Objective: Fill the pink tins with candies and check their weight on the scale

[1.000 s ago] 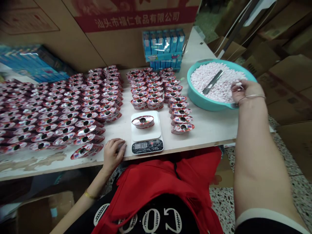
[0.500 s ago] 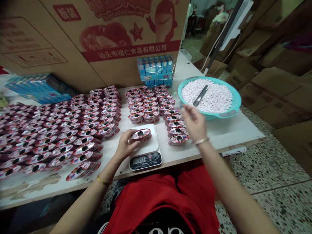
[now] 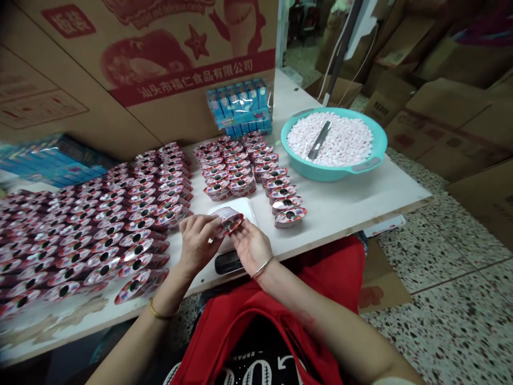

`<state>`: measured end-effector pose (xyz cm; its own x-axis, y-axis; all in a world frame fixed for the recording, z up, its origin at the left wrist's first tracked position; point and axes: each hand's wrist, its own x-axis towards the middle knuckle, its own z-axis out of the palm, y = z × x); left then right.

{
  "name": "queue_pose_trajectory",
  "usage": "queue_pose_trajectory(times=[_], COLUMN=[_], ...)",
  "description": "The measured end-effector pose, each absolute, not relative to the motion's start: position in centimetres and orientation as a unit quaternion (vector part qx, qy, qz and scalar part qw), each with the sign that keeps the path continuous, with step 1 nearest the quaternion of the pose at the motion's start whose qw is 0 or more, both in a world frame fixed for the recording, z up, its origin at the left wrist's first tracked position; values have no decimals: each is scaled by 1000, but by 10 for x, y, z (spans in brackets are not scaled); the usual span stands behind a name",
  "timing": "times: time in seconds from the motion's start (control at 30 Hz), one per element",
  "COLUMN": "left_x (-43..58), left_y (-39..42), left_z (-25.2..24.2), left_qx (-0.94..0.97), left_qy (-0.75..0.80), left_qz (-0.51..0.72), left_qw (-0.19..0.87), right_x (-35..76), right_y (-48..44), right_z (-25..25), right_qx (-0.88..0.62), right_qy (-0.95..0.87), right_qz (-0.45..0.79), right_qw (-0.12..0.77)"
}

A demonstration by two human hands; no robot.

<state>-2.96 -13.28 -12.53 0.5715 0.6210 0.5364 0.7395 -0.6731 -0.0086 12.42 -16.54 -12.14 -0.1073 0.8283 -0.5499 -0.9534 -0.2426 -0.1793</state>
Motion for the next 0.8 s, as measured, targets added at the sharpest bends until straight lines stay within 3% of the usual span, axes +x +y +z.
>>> queue_pose_trajectory(times=[0.33, 0.5, 0.8], left_x=[-32, -35, -36], left_y=[-135, -141, -137], left_z=[-131, -117, -133], left_qx=[-887, -875, -883], left_qy=[-363, -356, -369], left_qz=[-249, -279, -258], left_qw=[141, 175, 130], right_x=[117, 119, 118], right_y=[-167, -178, -170], right_z=[-132, -114, -124], right_qx=[-278, -253, -307], right_qy=[105, 74, 90], right_qz=[742, 751, 746], right_qw=[601, 606, 585])
